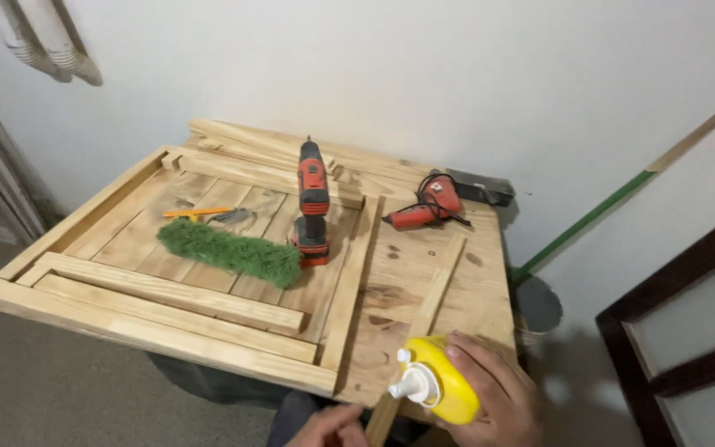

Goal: Applying wood glue to a wooden strip and sanding the edges of another wooden piece on a workbench.

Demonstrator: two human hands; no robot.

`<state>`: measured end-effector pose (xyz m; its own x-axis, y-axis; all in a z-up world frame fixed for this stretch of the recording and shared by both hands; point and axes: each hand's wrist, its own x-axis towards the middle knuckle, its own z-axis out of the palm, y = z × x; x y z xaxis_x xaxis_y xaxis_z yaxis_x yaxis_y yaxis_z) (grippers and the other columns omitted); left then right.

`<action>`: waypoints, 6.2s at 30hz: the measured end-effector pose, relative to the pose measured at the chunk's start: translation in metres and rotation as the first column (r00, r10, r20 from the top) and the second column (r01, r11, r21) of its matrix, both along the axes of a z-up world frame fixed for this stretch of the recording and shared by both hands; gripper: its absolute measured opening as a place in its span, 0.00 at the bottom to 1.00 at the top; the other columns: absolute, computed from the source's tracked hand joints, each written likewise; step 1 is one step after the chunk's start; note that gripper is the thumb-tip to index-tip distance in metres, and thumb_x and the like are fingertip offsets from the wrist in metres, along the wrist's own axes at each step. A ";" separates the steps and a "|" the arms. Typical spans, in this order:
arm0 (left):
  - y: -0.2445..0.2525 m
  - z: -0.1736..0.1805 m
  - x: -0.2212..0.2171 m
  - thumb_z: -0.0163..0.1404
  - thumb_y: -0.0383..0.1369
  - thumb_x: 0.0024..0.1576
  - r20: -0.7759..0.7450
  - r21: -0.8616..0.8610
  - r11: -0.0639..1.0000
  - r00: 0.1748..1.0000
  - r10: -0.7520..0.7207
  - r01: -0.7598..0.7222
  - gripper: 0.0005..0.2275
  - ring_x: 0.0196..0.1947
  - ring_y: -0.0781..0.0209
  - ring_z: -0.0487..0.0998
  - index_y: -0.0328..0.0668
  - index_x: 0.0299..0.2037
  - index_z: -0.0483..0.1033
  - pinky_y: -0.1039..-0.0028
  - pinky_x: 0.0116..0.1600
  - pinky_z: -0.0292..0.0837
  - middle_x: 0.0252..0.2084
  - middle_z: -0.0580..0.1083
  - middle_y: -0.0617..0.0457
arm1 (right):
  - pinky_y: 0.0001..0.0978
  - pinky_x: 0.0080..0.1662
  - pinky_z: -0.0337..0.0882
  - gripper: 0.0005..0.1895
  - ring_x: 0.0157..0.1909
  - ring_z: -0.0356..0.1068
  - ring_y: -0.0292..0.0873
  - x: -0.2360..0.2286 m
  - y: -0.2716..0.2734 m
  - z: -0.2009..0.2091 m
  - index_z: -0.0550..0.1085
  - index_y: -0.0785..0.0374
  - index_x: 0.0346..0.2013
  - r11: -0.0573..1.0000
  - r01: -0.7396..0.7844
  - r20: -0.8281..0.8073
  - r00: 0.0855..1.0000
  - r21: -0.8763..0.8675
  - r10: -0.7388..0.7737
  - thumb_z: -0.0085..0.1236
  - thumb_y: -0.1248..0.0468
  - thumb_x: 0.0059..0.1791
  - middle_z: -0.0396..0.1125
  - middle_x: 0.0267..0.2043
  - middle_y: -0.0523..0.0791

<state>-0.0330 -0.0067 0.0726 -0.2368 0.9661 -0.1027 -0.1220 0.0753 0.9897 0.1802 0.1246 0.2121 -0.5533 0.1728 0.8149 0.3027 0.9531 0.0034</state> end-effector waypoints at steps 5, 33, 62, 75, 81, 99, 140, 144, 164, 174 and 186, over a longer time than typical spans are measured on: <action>0.002 0.011 0.008 0.66 0.62 0.45 -0.818 0.142 0.987 0.571 0.073 0.077 0.31 0.47 0.56 0.79 0.60 0.55 0.77 0.69 0.51 0.73 0.44 0.79 0.59 | 0.39 0.59 0.73 0.26 0.57 0.76 0.50 0.040 -0.009 -0.021 0.73 0.63 0.56 0.978 0.209 -0.064 0.976 -0.026 -0.210 0.58 0.51 0.49 0.72 0.57 0.51; -0.044 -0.001 0.034 0.66 0.38 0.51 -0.369 0.226 0.968 0.910 0.187 -0.107 0.23 0.52 0.54 0.77 0.37 0.52 0.72 0.71 0.59 0.71 0.50 0.72 0.47 | 0.48 0.53 0.74 0.10 0.53 0.76 0.55 0.014 -0.012 -0.019 0.75 0.57 0.50 0.968 0.149 0.592 0.768 0.204 -0.243 0.50 0.70 0.56 0.74 0.52 0.50; -0.031 -0.024 0.051 0.66 0.30 0.51 -0.532 0.424 0.903 0.788 0.310 -0.069 0.32 0.60 0.52 0.80 0.34 0.66 0.65 0.69 0.64 0.76 0.62 0.75 0.43 | 0.43 0.50 0.76 0.24 0.45 0.76 0.52 0.078 -0.095 -0.050 0.73 0.66 0.55 0.860 0.480 0.352 0.846 -0.174 -0.401 0.64 0.58 0.47 0.74 0.50 0.54; -0.048 -0.003 0.049 0.66 0.28 0.51 -0.358 0.386 0.908 0.881 0.311 -0.164 0.24 0.55 0.55 0.82 0.30 0.57 0.73 0.73 0.56 0.84 0.59 0.75 0.38 | 0.42 0.45 0.71 0.10 0.51 0.77 0.52 0.027 -0.063 -0.026 0.76 0.52 0.51 0.962 0.220 0.598 0.754 0.160 -0.271 0.51 0.65 0.56 0.75 0.53 0.47; -0.048 0.000 0.044 0.66 0.28 0.51 -0.369 0.398 0.907 0.882 0.293 -0.135 0.21 0.55 0.52 0.82 0.28 0.53 0.75 0.68 0.60 0.81 0.55 0.77 0.39 | 0.41 0.44 0.70 0.11 0.51 0.78 0.52 0.027 -0.064 -0.026 0.77 0.52 0.50 0.961 0.218 0.627 0.728 0.169 -0.276 0.56 0.68 0.54 0.75 0.52 0.47; -0.043 0.001 0.041 0.64 0.29 0.54 -0.396 0.417 0.903 0.873 0.285 -0.106 0.18 0.54 0.51 0.82 0.27 0.52 0.76 0.69 0.61 0.79 0.53 0.78 0.40 | 0.39 0.46 0.68 0.09 0.52 0.79 0.50 0.023 -0.061 -0.013 0.78 0.46 0.51 0.935 0.186 0.656 0.671 0.302 -0.345 0.58 0.61 0.56 0.77 0.52 0.44; -0.042 0.012 0.031 0.56 0.36 0.61 -0.576 0.401 0.916 0.776 0.256 -0.004 0.16 0.49 0.51 0.79 0.32 0.53 0.74 0.66 0.53 0.79 0.50 0.75 0.44 | 0.41 0.46 0.65 0.20 0.51 0.75 0.49 0.026 -0.062 -0.021 0.78 0.57 0.53 0.917 0.388 0.619 0.744 -0.092 -0.252 0.58 0.75 0.48 0.75 0.53 0.46; -0.042 0.010 0.032 0.54 0.37 0.62 -0.541 0.374 0.927 0.808 0.233 -0.017 0.17 0.50 0.50 0.79 0.30 0.53 0.73 0.65 0.53 0.80 0.50 0.76 0.43 | 0.41 0.48 0.64 0.20 0.52 0.77 0.48 0.019 -0.053 -0.019 0.79 0.55 0.52 0.923 0.381 0.629 0.703 0.059 -0.330 0.56 0.75 0.47 0.76 0.52 0.43; -0.041 0.010 0.029 0.57 0.35 0.61 -0.529 0.400 0.917 0.816 0.235 -0.004 0.17 0.48 0.48 0.78 0.28 0.53 0.72 0.64 0.56 0.77 0.48 0.75 0.42 | 0.38 0.47 0.66 0.20 0.54 0.78 0.46 0.008 -0.045 -0.007 0.78 0.48 0.54 0.904 0.302 0.698 0.577 0.302 -0.425 0.60 0.72 0.50 0.77 0.52 0.40; -0.041 0.010 0.029 0.58 0.34 0.60 -0.527 0.397 0.918 0.818 0.232 -0.005 0.16 0.48 0.48 0.78 0.29 0.53 0.72 0.64 0.55 0.77 0.49 0.76 0.42 | 0.40 0.47 0.65 0.19 0.54 0.79 0.47 0.011 -0.044 -0.007 0.78 0.48 0.54 0.910 0.296 0.691 0.593 0.291 -0.414 0.61 0.71 0.52 0.77 0.53 0.41; -0.041 0.010 0.029 0.58 0.33 0.60 -0.519 0.413 0.910 0.820 0.240 -0.005 0.17 0.48 0.48 0.78 0.28 0.52 0.72 0.64 0.56 0.77 0.48 0.75 0.42 | 0.36 0.46 0.64 0.10 0.53 0.81 0.45 0.000 -0.049 0.003 0.79 0.43 0.51 0.870 0.233 0.655 0.581 0.435 -0.484 0.61 0.65 0.59 0.78 0.52 0.38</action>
<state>-0.0042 -0.0474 0.0826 -0.2577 0.8573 0.4457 0.4660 -0.2938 0.8346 0.1801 0.0754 0.2154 -0.9167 0.3359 0.2166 0.3953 0.6820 0.6153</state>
